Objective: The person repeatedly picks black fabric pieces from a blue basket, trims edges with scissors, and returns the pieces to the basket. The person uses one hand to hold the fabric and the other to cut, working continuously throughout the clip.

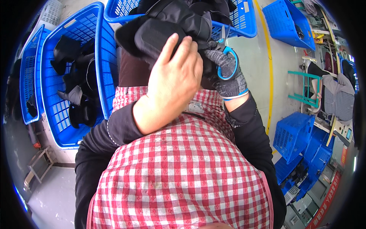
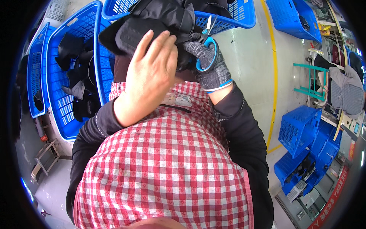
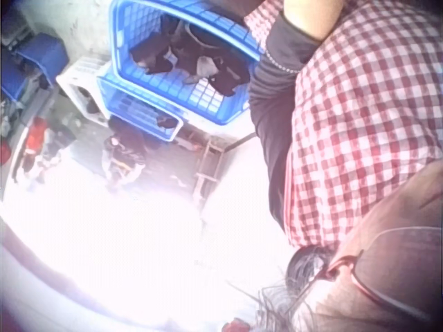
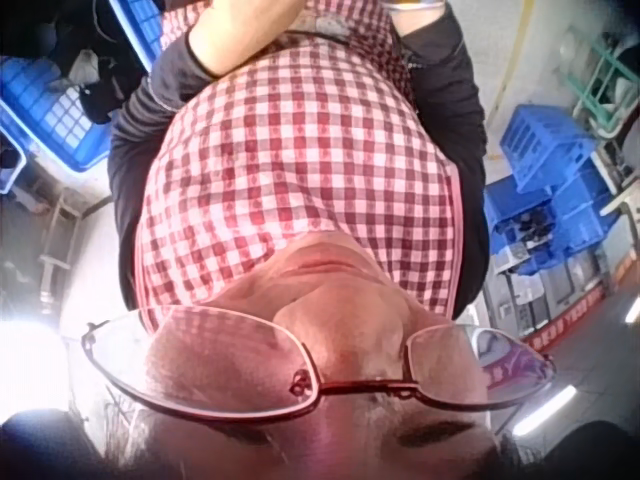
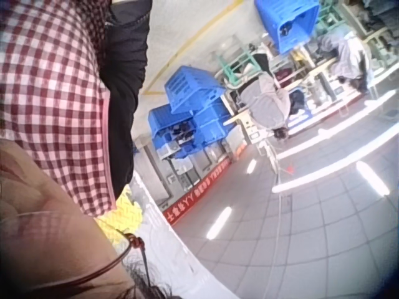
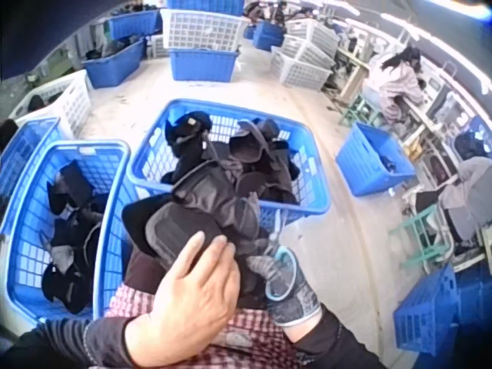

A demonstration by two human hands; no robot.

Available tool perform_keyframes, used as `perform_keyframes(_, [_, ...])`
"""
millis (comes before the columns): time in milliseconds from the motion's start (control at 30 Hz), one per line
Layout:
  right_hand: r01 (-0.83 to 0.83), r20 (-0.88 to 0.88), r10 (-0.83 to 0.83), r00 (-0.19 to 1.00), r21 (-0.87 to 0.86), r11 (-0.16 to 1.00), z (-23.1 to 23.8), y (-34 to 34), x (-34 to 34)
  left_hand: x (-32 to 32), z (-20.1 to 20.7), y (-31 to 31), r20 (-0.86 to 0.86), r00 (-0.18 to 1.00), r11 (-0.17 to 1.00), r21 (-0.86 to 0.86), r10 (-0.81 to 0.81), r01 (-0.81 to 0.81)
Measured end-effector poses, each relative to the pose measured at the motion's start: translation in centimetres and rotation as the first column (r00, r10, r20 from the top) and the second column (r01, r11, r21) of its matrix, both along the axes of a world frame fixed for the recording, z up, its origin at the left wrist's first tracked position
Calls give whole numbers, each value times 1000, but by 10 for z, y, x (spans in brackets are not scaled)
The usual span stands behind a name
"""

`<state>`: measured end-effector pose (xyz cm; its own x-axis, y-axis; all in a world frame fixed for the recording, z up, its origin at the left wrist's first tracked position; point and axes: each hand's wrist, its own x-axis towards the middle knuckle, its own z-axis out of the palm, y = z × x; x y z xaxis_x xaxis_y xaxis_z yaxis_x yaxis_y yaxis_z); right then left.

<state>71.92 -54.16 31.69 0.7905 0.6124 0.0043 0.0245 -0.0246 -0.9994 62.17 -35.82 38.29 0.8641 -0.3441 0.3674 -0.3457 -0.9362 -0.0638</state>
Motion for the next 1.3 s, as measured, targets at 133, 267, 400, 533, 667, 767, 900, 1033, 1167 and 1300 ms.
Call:
perform_keyframes(133, [375, -521, -233, 821, 185, 909, 25, 18, -23, 28, -14, 61, -33, 981, 894, -419, -192, 161])
perform_keyframes(267, [373, 99, -372, 923, 5, 928, 72, -10, -4, 39, -12, 166, -47, 922, 462, -874, -385, 148])
perform_keyframes(400, [275, 441, -208, 873, -95, 957, 95, -14, 26, 42, -21, 200, -110, 785, 97, -993, -610, -64])
perform_keyframes(533, [-92, -193, 192, 962, 432, 897, 79, 24, 35, 47, -37, 189, -131, 773, 110, -991, -621, -79])
perform_keyframes(667, [-167, 261, 183, 948, -80, 983, 63, 48, 14, 45, -49, 187, -118, 746, 33, -991, -655, -128])
perform_keyframes(767, [-114, 211, 165, 963, -234, 966, 62, 56, 1, 44, -53, 190, -126, 772, 14, -989, -624, -150])
perform_keyframes(900, [-44, 294, 162, 942, -370, 928, 68, 57, -6, 45, -58, 188, -169, 836, 74, -986, -522, -152])
perform_keyframes(1033, [59, 416, 124, 901, -401, 914, 68, 61, -13, 40, -61, 176, -157, 929, 158, -981, -336, -108])
perform_keyframes(1167, [62, 331, 29, 943, -261, 963, 64, 64, -20, 35, -65, 165, -103, 934, -110, -983, -343, -149])
perform_keyframes(1300, [175, -72, -172, 982, 44, 984, 73, 38, -1, 49, -67, 184, 135, 932, -460, -887, -336, -37])
